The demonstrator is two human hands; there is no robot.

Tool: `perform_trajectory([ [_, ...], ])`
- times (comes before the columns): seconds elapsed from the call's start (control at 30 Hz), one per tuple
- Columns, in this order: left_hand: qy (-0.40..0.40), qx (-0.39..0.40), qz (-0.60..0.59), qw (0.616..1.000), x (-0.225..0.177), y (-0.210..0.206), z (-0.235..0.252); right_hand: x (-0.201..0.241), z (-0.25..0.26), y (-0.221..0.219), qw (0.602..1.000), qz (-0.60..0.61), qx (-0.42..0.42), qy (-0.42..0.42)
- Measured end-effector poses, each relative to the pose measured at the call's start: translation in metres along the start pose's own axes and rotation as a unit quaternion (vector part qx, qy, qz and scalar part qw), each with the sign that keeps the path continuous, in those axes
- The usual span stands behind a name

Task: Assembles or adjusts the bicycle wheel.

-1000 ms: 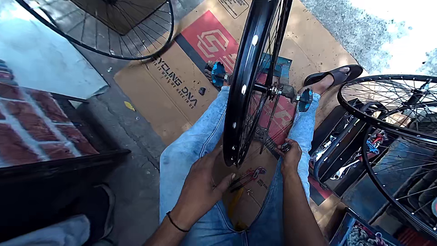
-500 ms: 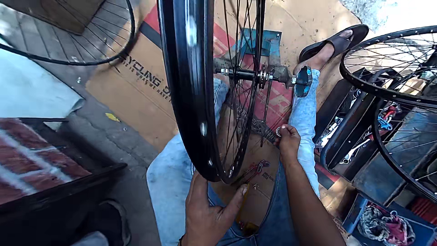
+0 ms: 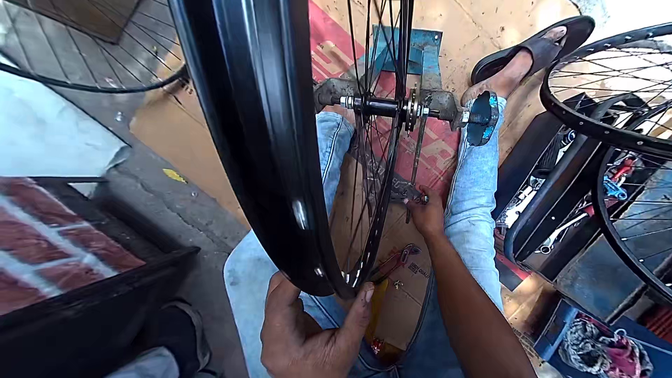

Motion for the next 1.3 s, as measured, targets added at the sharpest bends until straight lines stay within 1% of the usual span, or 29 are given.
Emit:
perform_trajectory([
  [0.1,0.001,-0.009,-0.001,1.0,0.001,0.0,-0.002,-0.004,0.009,-0.008,0.999,-0.032,0.013,0.022],
  [0.2,0.006,-0.016,-0.002,1.0,0.002,-0.002,-0.006,-0.004,0.01,-0.009,0.998,-0.051,0.01,0.022],
  [0.63,0.015,-0.005,0.03,0.999,0.009,-0.007,-0.018,-0.003,0.011,-0.008,0.999,-0.042,0.009,0.023],
  [0.87,0.023,-0.002,0.061,0.998,0.02,-0.01,-0.026,-0.005,0.005,-0.001,0.999,-0.003,-0.046,-0.023],
  [1.07,0.021,-0.006,0.053,0.998,0.019,-0.011,-0.025,-0.005,0.01,-0.009,0.999,-0.051,0.016,-0.002],
  [1.3,0.023,-0.008,0.048,0.999,0.02,-0.013,-0.027,-0.006,0.01,-0.009,0.999,-0.041,0.016,-0.009],
])
Point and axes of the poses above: each hand's wrist, its own z-axis towards the middle knuckle, its own y-axis out of the back of the hand, x = y × z, the point moved 6 cm from there along z, towards the middle knuckle, and after that the axes turned 12 degrees about x, right-handed, at the moved point
